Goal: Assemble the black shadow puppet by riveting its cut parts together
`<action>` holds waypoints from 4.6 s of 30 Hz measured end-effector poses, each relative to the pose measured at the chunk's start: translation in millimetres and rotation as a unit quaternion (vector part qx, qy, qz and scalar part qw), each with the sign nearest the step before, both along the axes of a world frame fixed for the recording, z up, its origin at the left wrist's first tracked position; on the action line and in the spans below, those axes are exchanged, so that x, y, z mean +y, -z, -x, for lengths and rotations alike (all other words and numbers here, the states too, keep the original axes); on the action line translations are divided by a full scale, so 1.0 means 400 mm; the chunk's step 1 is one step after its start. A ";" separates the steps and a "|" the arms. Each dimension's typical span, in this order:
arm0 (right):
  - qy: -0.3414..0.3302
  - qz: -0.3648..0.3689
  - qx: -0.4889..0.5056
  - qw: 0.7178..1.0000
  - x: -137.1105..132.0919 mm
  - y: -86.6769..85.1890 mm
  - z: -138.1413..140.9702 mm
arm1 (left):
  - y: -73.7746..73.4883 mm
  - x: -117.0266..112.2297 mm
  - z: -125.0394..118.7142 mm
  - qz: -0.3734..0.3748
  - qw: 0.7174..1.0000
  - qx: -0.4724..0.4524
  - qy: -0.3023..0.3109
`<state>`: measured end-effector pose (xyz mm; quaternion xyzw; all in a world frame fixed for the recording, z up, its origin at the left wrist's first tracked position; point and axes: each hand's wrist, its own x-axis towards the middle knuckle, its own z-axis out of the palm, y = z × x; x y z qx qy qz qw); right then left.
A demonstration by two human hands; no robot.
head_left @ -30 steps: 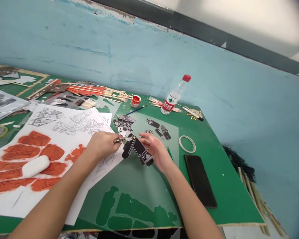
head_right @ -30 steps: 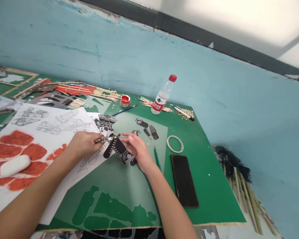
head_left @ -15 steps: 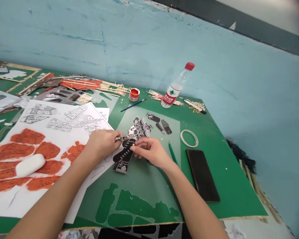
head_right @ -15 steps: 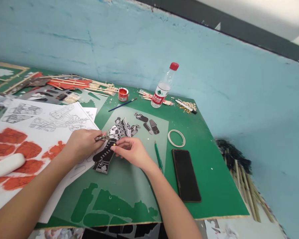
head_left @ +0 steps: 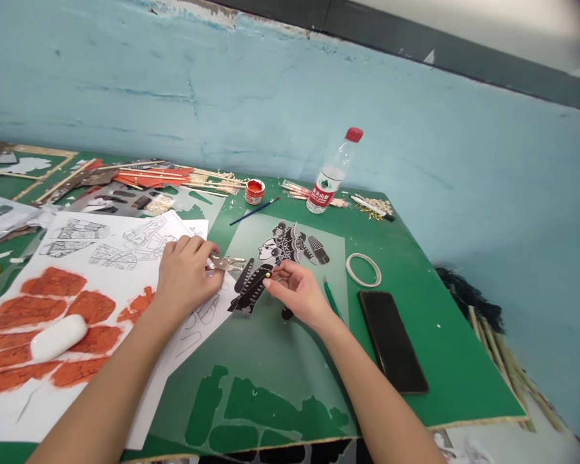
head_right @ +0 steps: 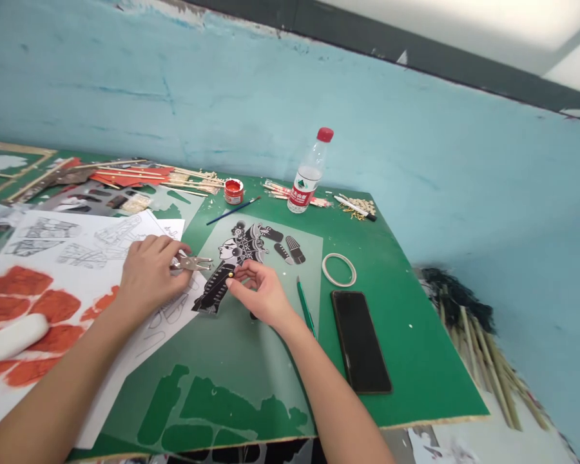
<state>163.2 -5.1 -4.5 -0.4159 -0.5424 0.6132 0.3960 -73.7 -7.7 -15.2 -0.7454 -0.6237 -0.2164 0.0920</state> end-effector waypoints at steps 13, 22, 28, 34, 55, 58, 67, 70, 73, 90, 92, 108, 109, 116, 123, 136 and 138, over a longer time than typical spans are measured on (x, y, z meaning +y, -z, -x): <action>0.051 -0.316 0.000 0.947 0.001 -0.012 -0.027 | 0.013 -0.012 -0.032 0.063 0.985 -0.134 0.092; 0.082 -0.332 -0.032 0.939 -0.007 -0.028 -0.024 | -0.037 -0.025 -0.046 0.221 0.726 -0.636 0.141; 0.084 -0.320 -0.072 0.941 -0.014 -0.026 0.000 | -0.042 -0.047 -0.076 0.421 0.625 -0.636 0.166; 0.027 0.015 0.070 0.997 -0.023 -0.065 -0.014 | -0.048 -0.052 -0.090 0.316 0.684 -0.652 0.086; -0.121 -0.242 -0.435 0.859 -0.006 -0.278 -0.269 | -0.186 -0.110 -0.244 0.461 0.688 -0.530 0.183; -0.033 -0.196 -0.647 0.736 -0.031 -0.223 -0.290 | -0.115 -0.075 -0.245 0.400 0.662 -0.625 0.107; -0.088 -0.150 -0.719 0.673 -0.122 -0.094 -0.231 | -0.010 -0.013 -0.235 0.306 0.612 -0.722 0.104; -0.034 -0.155 -0.677 0.719 -0.095 -0.097 -0.211 | -0.002 -0.019 -0.231 0.274 0.584 -0.757 0.104; 0.086 -0.133 -0.428 0.890 -0.031 -0.095 -0.180 | 0.008 -0.018 -0.231 0.257 0.569 -0.776 0.091; 0.059 -0.008 0.042 0.997 0.019 0.040 -0.020 | 0.024 -0.012 -0.243 0.210 0.604 -0.767 0.058; 0.061 -0.016 0.035 0.997 0.021 0.045 -0.020 | 0.023 -0.015 -0.241 0.230 0.615 -0.752 0.058; 0.057 -0.073 -0.064 0.994 0.040 0.023 -0.076 | 0.030 -0.025 -0.233 0.191 0.740 -0.641 0.068; 0.056 -0.068 -0.060 0.994 0.040 0.022 -0.078 | 0.030 -0.024 -0.230 0.195 0.733 -0.649 0.067; 0.068 -0.153 -0.109 0.980 0.018 0.016 -0.061 | 0.036 -0.017 -0.217 0.271 0.662 -0.696 0.060; 0.111 -0.306 -0.267 0.907 -0.016 -0.049 -0.107 | 0.018 -0.010 -0.215 0.311 0.595 -0.739 0.053; -0.081 -0.531 -0.387 0.749 0.033 0.010 -0.279 | 0.003 -0.025 -0.203 0.473 0.549 -0.680 0.112; -0.083 -0.564 -0.393 0.722 0.039 0.013 -0.282 | 0.007 -0.025 -0.200 0.484 0.551 -0.670 0.117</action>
